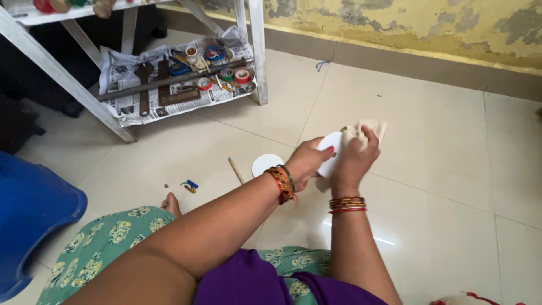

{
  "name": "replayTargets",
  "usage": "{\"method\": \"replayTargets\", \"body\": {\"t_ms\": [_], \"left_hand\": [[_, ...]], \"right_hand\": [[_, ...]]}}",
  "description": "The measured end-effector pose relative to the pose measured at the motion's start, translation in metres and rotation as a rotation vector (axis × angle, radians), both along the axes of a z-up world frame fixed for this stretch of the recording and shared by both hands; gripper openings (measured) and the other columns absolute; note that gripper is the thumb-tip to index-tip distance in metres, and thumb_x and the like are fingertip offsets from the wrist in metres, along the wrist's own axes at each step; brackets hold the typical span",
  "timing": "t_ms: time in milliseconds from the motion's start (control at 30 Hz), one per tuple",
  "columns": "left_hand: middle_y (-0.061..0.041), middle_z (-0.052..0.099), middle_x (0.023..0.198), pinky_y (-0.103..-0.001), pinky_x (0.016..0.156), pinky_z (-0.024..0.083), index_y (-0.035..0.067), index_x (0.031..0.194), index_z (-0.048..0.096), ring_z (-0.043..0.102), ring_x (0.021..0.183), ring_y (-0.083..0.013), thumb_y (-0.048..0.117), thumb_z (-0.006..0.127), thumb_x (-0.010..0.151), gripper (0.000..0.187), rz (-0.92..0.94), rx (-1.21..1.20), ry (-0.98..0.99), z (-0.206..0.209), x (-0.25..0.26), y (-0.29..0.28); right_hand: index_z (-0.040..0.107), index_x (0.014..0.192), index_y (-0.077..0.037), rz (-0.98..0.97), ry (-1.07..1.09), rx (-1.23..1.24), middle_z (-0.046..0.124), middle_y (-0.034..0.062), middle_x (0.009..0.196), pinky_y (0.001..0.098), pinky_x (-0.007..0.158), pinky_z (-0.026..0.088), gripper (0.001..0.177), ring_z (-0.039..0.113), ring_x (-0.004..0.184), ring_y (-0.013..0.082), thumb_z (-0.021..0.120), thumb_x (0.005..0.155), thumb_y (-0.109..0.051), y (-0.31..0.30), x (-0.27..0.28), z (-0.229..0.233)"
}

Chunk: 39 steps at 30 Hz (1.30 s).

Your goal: The person assembles a white electrical fixture by connecting wires to a socket and inserting a bulb. They then clean the fixture and the surrounding floor area with a cloth.

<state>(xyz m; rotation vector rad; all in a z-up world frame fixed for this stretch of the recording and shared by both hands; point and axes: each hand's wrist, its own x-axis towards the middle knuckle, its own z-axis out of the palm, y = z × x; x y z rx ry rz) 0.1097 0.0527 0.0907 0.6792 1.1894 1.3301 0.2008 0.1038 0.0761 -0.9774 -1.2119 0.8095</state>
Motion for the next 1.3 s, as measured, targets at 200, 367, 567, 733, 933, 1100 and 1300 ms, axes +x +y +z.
{"method": "replayTargets", "body": {"t_ms": [200, 367, 567, 733, 933, 1100, 1300], "left_hand": [[-0.006, 0.072, 0.109, -0.036, 0.079, 0.060, 0.016, 0.128, 0.065, 0.071, 0.095, -0.0177, 0.025, 0.063, 0.089, 0.040, 0.521, 0.029, 0.344, 0.012, -0.024, 0.000], [-0.007, 0.070, 0.113, -0.037, 0.085, 0.055, 0.015, 0.122, 0.063, 0.067, 0.099, -0.0177, 0.066, 0.053, 0.096, 0.058, -0.013, -0.043, -0.514, 0.023, -0.007, -0.003], [-0.010, 0.069, 0.113, -0.038, 0.089, 0.057, 0.008, 0.124, 0.066, 0.069, 0.100, -0.0213, 0.067, 0.052, 0.097, 0.066, -0.150, 0.142, -0.580, 0.028, -0.014, 0.013], [-0.007, 0.072, 0.110, -0.036, 0.088, 0.056, 0.013, 0.123, 0.066, 0.069, 0.099, -0.0193, 0.069, 0.050, 0.090, 0.066, -0.127, 0.151, -0.642, 0.026, -0.009, 0.013], [-0.010, 0.067, 0.103, -0.038, 0.082, 0.057, 0.008, 0.111, 0.062, 0.067, 0.091, -0.0214, 0.065, 0.058, 0.098, 0.059, -0.118, 0.084, -0.586, -0.002, -0.017, 0.028], [-0.010, 0.062, 0.106, -0.042, 0.086, 0.055, 0.010, 0.120, 0.056, 0.062, 0.094, -0.0229, 0.060, 0.062, 0.095, 0.056, 0.098, 0.130, -0.590, -0.026, -0.053, 0.040], [-0.028, 0.051, 0.138, -0.048, 0.106, 0.048, 0.002, 0.147, 0.039, 0.056, 0.127, -0.0421, 0.083, 0.050, 0.086, 0.102, 0.316, -0.428, 0.505, -0.040, -0.046, 0.010]], "right_hand": [[0.061, 0.116, -0.001, 0.491, 0.346, -0.150, 0.065, 0.0090, 0.113, 0.0376, 0.099, 0.049, 0.022, 0.060, 0.108, 0.0241, 0.052, 0.099, -0.012, -0.016, -0.017, -0.012], [0.062, 0.114, -0.003, 0.053, -0.248, 0.331, 0.056, 0.0181, 0.116, 0.0435, 0.104, 0.043, 0.019, 0.055, 0.114, 0.0329, 0.056, 0.096, -0.004, -0.019, -0.024, -0.020], [0.063, 0.105, -0.006, 0.122, -0.111, 0.230, 0.064, 0.0126, 0.109, 0.0370, 0.103, 0.048, 0.016, 0.061, 0.109, 0.0283, 0.058, 0.091, -0.005, -0.037, -0.022, -0.002], [0.059, 0.117, -0.002, 0.155, -0.018, 0.227, 0.060, 0.0134, 0.118, 0.0362, 0.106, 0.044, 0.025, 0.058, 0.115, 0.0267, 0.057, 0.092, -0.005, -0.047, -0.017, 0.018], [0.061, 0.114, -0.002, 0.167, 0.073, 0.052, 0.062, 0.0083, 0.117, 0.0316, 0.101, 0.046, 0.026, 0.058, 0.111, 0.0210, 0.052, 0.090, -0.003, -0.046, -0.024, 0.024], [0.063, 0.102, -0.003, 0.497, 0.212, 0.009, 0.065, 0.0032, 0.102, 0.0278, 0.088, 0.051, 0.009, 0.060, 0.094, 0.0127, 0.065, 0.093, -0.004, -0.074, -0.032, 0.020], [0.063, 0.097, -0.003, 0.387, 0.336, -0.051, 0.068, 0.0063, 0.098, 0.0299, 0.086, 0.054, 0.008, 0.064, 0.093, 0.0152, 0.068, 0.090, -0.001, -0.031, -0.006, 0.030]]}}
